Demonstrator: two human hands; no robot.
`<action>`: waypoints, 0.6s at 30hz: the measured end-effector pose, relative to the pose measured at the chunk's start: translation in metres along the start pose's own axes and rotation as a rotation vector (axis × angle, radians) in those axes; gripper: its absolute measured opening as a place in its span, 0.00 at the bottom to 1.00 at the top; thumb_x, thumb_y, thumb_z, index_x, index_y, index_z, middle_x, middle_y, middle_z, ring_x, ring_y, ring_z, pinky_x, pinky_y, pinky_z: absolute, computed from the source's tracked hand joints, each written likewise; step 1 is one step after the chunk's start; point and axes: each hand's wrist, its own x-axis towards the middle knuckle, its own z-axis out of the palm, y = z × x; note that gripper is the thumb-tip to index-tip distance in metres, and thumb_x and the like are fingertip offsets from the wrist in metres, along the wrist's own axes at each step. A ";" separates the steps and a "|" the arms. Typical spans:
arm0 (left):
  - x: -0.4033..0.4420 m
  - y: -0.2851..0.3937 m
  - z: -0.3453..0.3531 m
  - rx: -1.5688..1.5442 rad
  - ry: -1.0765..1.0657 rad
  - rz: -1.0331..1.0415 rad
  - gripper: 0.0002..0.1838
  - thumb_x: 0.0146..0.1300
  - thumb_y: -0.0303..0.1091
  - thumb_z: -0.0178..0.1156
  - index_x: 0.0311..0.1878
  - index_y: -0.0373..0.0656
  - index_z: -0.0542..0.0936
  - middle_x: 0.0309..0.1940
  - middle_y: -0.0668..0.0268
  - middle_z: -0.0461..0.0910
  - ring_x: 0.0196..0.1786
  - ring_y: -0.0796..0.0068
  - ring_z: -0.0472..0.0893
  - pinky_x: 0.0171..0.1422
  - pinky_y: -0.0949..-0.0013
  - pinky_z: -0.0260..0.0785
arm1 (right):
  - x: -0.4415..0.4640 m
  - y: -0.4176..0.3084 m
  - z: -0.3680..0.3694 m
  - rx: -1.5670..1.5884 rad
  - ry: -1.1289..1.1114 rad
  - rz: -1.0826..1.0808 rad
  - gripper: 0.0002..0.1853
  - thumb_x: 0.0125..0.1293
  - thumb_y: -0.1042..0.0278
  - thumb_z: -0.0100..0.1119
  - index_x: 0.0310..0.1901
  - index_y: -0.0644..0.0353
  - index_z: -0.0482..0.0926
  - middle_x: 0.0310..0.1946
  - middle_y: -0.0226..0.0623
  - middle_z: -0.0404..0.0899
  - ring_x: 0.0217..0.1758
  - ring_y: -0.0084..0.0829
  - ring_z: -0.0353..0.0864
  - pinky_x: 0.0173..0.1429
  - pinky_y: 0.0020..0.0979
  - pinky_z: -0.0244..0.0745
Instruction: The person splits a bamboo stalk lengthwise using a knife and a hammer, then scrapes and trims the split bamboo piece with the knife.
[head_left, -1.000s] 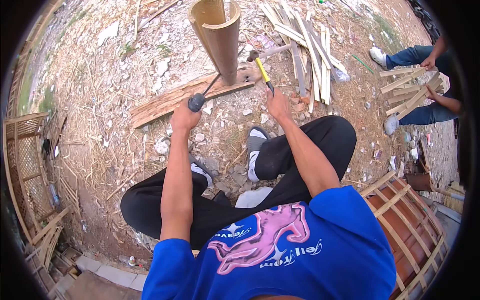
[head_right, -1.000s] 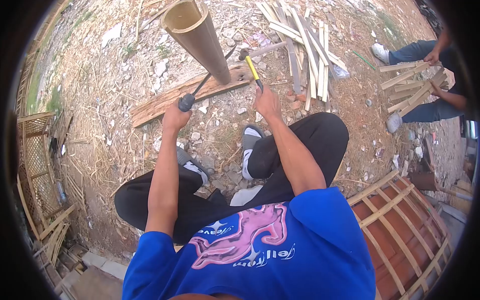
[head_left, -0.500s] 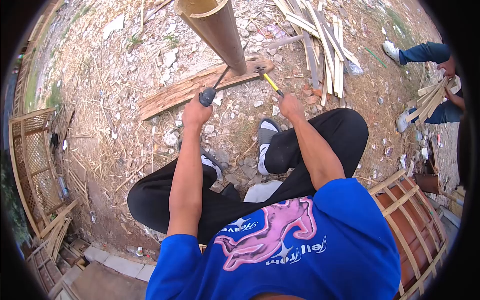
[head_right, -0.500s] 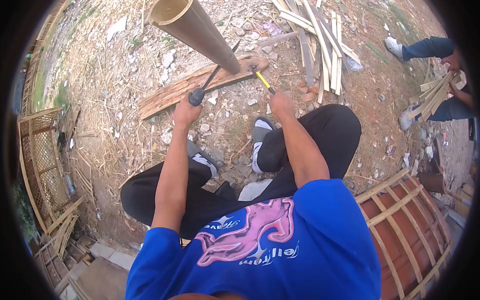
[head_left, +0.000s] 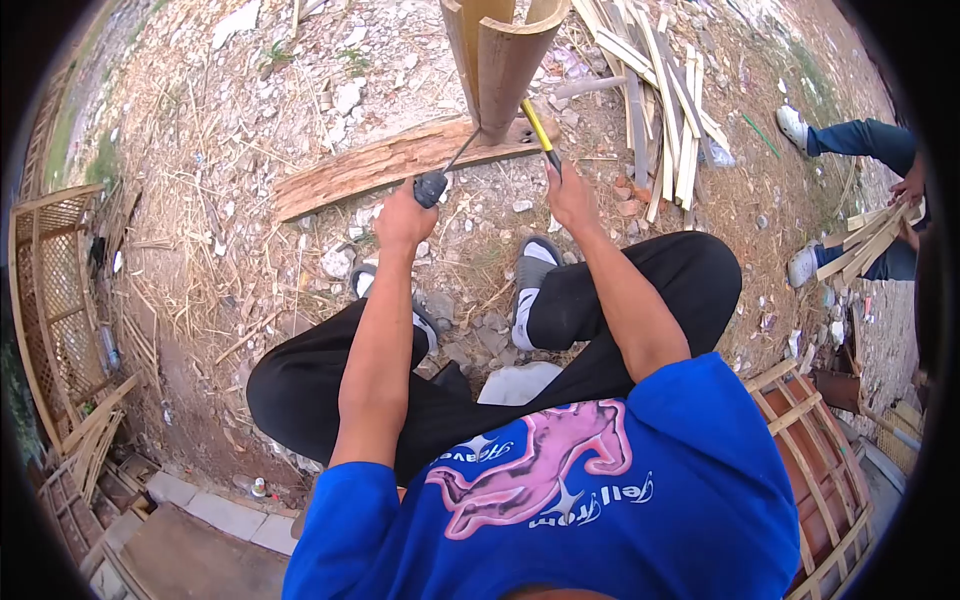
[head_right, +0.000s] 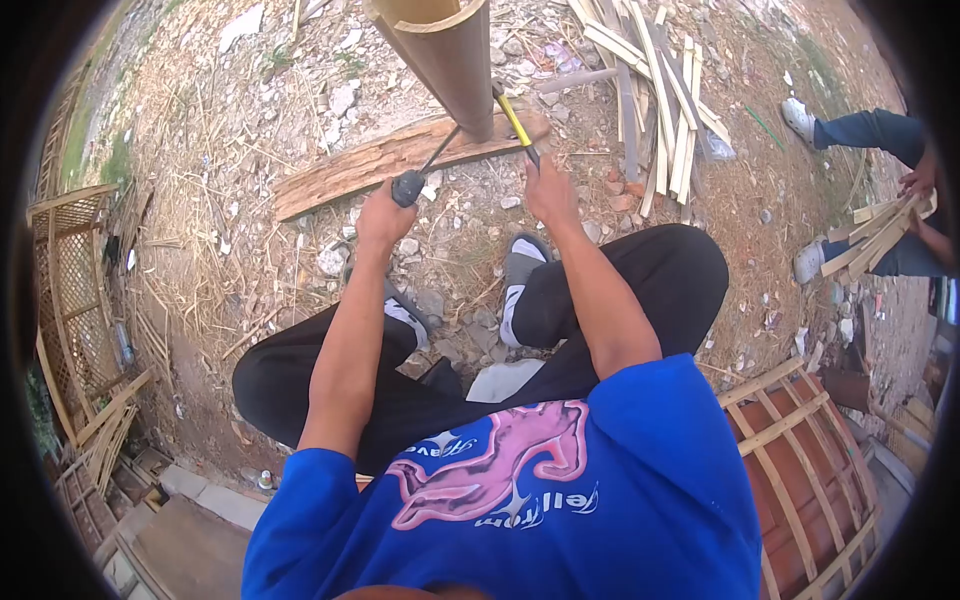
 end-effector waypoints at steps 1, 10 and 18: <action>0.000 0.001 0.000 0.020 -0.024 -0.031 0.32 0.51 0.44 0.65 0.63 0.52 0.76 0.47 0.49 0.85 0.51 0.45 0.84 0.58 0.47 0.75 | 0.001 0.025 0.011 -0.158 -0.078 0.092 0.23 0.77 0.47 0.43 0.48 0.62 0.74 0.34 0.65 0.80 0.42 0.67 0.80 0.46 0.61 0.71; 0.002 -0.011 0.025 0.027 -0.021 -0.061 0.30 0.52 0.44 0.64 0.62 0.50 0.76 0.43 0.46 0.85 0.50 0.43 0.84 0.57 0.47 0.75 | 0.002 -0.001 -0.019 0.038 -0.018 0.178 0.23 0.76 0.45 0.45 0.48 0.59 0.75 0.37 0.64 0.81 0.46 0.65 0.80 0.52 0.60 0.70; 0.009 -0.001 0.031 0.055 0.001 -0.040 0.33 0.52 0.43 0.63 0.64 0.49 0.75 0.46 0.46 0.85 0.52 0.43 0.83 0.59 0.46 0.74 | 0.025 0.035 0.023 -0.109 -0.150 0.205 0.21 0.75 0.48 0.46 0.50 0.59 0.76 0.40 0.60 0.83 0.48 0.63 0.81 0.52 0.58 0.74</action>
